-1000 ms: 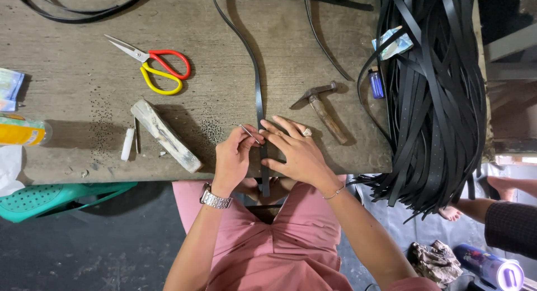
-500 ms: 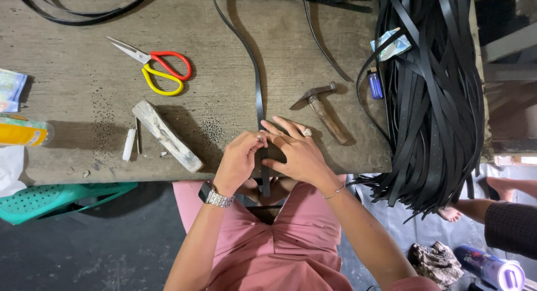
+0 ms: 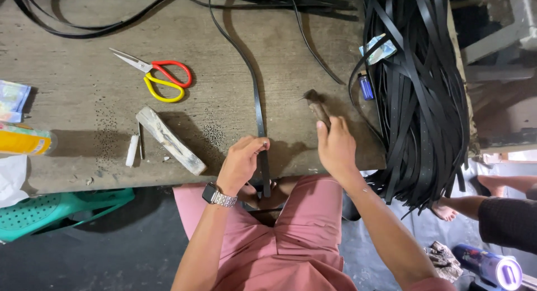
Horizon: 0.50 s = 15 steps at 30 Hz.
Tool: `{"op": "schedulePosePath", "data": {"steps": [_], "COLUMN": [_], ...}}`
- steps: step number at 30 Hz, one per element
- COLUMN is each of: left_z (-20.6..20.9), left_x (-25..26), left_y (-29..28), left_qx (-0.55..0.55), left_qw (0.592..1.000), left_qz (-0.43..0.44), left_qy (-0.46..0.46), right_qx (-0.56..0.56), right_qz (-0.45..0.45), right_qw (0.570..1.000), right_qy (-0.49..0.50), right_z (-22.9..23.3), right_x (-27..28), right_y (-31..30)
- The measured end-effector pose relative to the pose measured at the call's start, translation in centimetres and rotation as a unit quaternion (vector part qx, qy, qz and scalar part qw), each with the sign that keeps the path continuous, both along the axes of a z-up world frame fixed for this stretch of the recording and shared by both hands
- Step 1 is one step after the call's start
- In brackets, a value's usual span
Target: Using a hammer and a punch tool to create holes in leather straps on a workbench.
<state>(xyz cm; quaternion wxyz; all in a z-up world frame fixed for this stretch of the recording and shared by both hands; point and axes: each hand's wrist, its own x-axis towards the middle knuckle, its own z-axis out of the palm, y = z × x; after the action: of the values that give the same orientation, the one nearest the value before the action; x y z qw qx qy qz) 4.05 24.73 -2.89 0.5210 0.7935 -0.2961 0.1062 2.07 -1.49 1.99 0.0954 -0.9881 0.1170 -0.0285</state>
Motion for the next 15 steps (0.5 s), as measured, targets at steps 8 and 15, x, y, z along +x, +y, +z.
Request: {"op": "schedulePosePath", "data": {"steps": [8,15], "left_z": [0.2,0.8], "left_x": [0.1,-0.1], "left_y": [-0.2,-0.2], "left_qx": [0.008,0.012], "left_qw": [1.0,1.0], "left_qz": [-0.002,0.004], "left_qy": [-0.006,-0.012], "right_qx": [0.233,0.258], "right_qz": [0.134,0.135], "right_qw": [0.963,0.955], "right_qy": [-0.036,-0.052], "right_z": [6.7,7.9], "right_x": [-7.1,-7.7], "right_y": [3.3,3.5]}}
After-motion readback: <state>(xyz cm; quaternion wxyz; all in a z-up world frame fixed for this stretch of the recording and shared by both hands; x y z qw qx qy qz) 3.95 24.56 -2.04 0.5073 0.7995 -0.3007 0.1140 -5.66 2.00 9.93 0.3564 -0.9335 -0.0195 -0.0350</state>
